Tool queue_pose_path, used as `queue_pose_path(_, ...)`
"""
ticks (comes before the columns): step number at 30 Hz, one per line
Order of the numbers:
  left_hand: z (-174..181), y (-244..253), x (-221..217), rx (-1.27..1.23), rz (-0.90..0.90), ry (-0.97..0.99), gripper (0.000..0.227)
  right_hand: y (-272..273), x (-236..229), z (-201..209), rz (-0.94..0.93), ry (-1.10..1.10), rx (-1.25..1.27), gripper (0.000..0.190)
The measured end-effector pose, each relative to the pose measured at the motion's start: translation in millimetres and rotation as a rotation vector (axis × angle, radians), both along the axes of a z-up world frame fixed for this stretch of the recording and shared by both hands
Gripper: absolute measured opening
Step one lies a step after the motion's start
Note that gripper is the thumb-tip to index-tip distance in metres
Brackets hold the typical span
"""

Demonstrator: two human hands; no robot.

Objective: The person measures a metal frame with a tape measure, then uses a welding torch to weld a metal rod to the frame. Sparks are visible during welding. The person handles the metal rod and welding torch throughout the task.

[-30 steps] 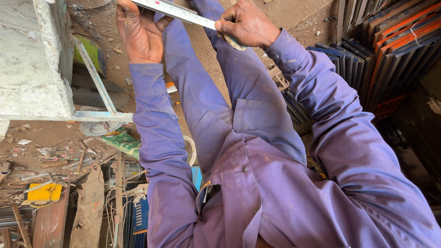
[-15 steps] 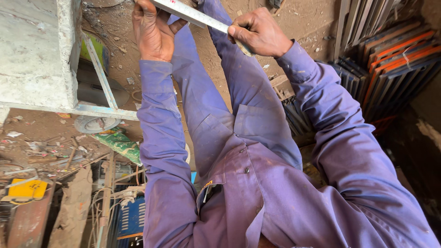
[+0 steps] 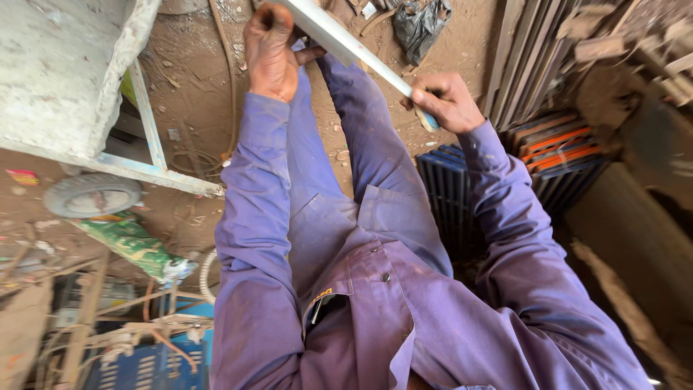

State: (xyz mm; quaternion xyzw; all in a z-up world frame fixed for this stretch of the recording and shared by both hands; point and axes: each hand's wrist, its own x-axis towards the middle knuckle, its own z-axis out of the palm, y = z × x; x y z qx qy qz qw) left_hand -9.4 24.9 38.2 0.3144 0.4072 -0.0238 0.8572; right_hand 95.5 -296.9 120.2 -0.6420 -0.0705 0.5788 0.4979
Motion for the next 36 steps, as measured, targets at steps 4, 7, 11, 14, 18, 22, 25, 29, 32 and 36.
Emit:
queue_pose_path(4, 8.8, -1.9, 3.4, -0.007, -0.015, -0.022, 0.046, -23.8, -13.8, 0.2, -0.023, 0.212, -0.046, 0.035)
queue_pose_path(7, 14.2, -3.9, 6.6, -0.009, 0.005, -0.029, 0.044, -40.2, -27.7, 5.9, -0.107, 0.288, -0.118, 0.034)
queue_pose_path(11, 14.6, -1.6, 8.2, -0.063, 0.0, -0.064, 0.041, -49.0, -46.1, 13.2, -0.208, 0.229, -0.12, 0.031)
queue_pose_path(14, 16.7, -3.6, 10.1, -0.081, 0.021, -0.044, 0.039, -42.6, -51.9, 17.8, -0.187, 0.282, -0.232, 0.036)
queue_pose_path(18, 17.1, -1.5, 14.1, -0.083, 0.013, -0.039, 0.039, -8.3, -62.9, 29.2, -0.14, 0.359, -0.25, 0.038)
queue_pose_path(22, 5.2, -5.1, 6.1, -0.111, -0.008, -0.032, 0.039, 34.5, -65.4, 62.6, -0.338, 0.441, -0.119, 0.044)
queue_pose_path(25, -7.5, -9.1, -0.9, -0.117, 0.033, 0.025, 0.038, 75.1, -42.2, 103.8, -0.2, 0.372, 0.112, 0.053)
queue_pose_path(29, -24.0, -26.2, 2.3, -0.139, 0.094, 0.089, 0.025, 148.7, -7.5, 183.9, 0.263, 0.108, 0.509, 0.047)
queue_pose_path(32, -41.3, -32.2, 11.8, -0.148, 0.07, 0.252, 0.007, 215.9, -5.6, 226.5, 0.372, 0.369, 0.947, 0.011)
queue_pose_path(36, -52.0, -49.7, 18.2, -0.246, 0.088, 0.114, 0.02, 257.4, -22.8, 250.5, 0.584, 0.308, 1.0, 0.01)
